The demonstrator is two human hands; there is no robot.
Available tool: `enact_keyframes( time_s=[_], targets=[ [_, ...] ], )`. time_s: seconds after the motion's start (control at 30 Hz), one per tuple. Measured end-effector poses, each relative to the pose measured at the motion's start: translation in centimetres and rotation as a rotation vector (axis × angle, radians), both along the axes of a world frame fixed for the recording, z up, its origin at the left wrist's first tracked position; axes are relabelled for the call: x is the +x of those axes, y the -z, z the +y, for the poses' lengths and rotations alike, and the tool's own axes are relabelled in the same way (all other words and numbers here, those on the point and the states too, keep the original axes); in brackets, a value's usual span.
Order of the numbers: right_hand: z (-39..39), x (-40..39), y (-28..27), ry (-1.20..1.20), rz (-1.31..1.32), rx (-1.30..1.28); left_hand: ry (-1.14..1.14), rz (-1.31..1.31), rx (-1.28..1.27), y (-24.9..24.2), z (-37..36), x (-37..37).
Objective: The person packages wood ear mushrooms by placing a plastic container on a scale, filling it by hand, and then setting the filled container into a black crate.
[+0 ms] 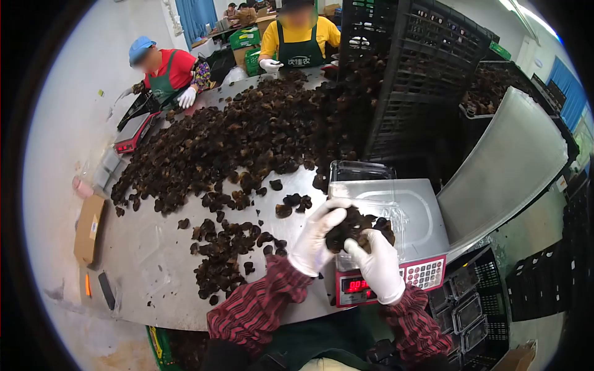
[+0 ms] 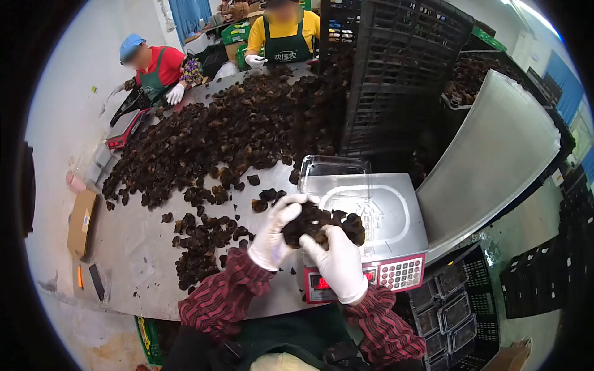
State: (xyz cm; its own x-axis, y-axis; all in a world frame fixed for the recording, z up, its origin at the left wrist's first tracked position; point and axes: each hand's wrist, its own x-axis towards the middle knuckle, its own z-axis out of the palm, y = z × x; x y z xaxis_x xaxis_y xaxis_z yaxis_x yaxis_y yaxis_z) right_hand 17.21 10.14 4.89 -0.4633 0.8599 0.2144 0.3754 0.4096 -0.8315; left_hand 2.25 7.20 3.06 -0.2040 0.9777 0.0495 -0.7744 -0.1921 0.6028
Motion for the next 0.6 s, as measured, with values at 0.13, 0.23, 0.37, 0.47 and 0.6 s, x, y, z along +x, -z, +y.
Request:
enact_keyframes(
  time_s=[0.13, 0.23, 0.37, 0.47, 0.6],
  targets=[
    [1.7, 1.1, 1.0, 0.116, -0.003, 0.195, 0.143, -0.047, -0.085, 0.1, 2.3, 0.8],
    [2.5, 2.8, 0.7, 0.155, 0.039, 0.195, 0.118, 0.043, -0.124, 0.3, 2.6, 1.1],
    [3.9, 4.0, 0.7, 0.3, 0.139, -0.097, 0.052, 0.318, -0.159, 0.4, 3.6, 0.2],
    [4.7, 4.2, 1.1, 0.315, 0.265, -0.281, 0.053, 0.841, -0.112, -0.3, 3.8, 0.5],
    [4.2, 4.5, -0.1, 0.308, 0.368, -0.365, -0.176, 1.727, 0.159, -0.6, 3.0, 1.4]
  ],
)
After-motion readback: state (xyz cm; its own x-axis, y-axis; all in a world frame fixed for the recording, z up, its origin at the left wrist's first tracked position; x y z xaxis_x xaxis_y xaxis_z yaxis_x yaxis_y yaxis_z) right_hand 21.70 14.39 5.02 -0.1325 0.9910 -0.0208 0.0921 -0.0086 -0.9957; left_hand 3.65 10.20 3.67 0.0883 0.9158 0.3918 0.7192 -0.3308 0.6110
